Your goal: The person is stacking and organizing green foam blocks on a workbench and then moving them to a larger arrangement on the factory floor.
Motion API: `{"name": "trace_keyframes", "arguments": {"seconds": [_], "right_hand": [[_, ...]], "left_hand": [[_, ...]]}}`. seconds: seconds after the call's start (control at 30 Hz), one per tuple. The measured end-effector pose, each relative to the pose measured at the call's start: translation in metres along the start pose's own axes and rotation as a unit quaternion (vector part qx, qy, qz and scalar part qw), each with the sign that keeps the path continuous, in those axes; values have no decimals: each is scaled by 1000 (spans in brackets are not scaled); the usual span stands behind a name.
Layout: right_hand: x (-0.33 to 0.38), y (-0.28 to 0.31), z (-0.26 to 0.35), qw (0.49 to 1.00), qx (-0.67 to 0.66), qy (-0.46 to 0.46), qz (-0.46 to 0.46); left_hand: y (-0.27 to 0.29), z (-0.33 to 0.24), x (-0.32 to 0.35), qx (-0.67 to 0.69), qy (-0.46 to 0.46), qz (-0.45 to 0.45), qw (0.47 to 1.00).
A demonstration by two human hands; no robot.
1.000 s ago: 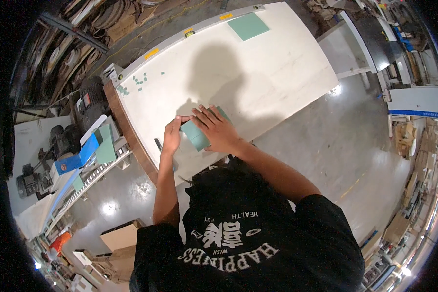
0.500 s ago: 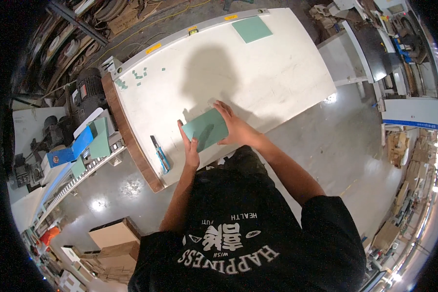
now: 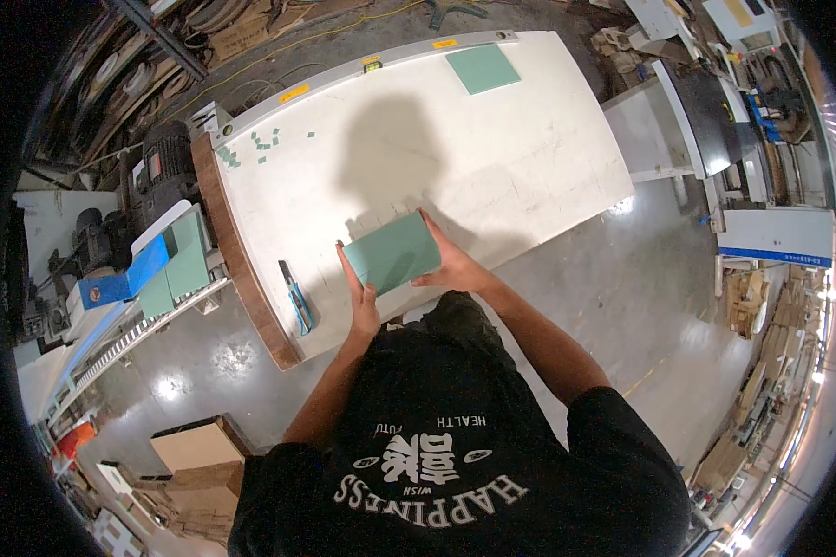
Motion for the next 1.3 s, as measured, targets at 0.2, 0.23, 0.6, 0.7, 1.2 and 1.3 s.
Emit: {"name": "trace_keyframes", "arguments": {"seconds": [0.2, 0.23, 0.6, 0.7, 1.2, 1.3], "right_hand": [[1, -6, 0, 995, -97, -1, 7], [2, -6, -1, 988, -153, -11, 9], [0, -8, -27, 946, -318, -57, 3], [1, -7, -17, 949, -310, -56, 15], [-22, 17, -24, 986, 146, 52, 57], [-27, 19, -24, 978, 191, 43, 75]], "left_hand": [[-3, -10, -2, 39, 8, 0, 999], [-3, -10, -2, 42, 8, 2, 999], [-5, -7, -1, 10, -34, -7, 999], [-2, -3, 1, 11, -25, -3, 1000], [3, -5, 1, -2, -30, -1, 1000], [24, 1, -2, -74, -27, 28, 996]]}}
Point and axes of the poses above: each hand's wrist, its own x-axis away from the middle knuckle, its own y-axis out of the back of the hand, z = x × y, the point moved 5 cm from there along -x, towards the middle knuckle, and after that the axes turned 6 degrees about -y, right-handed, at the moved point
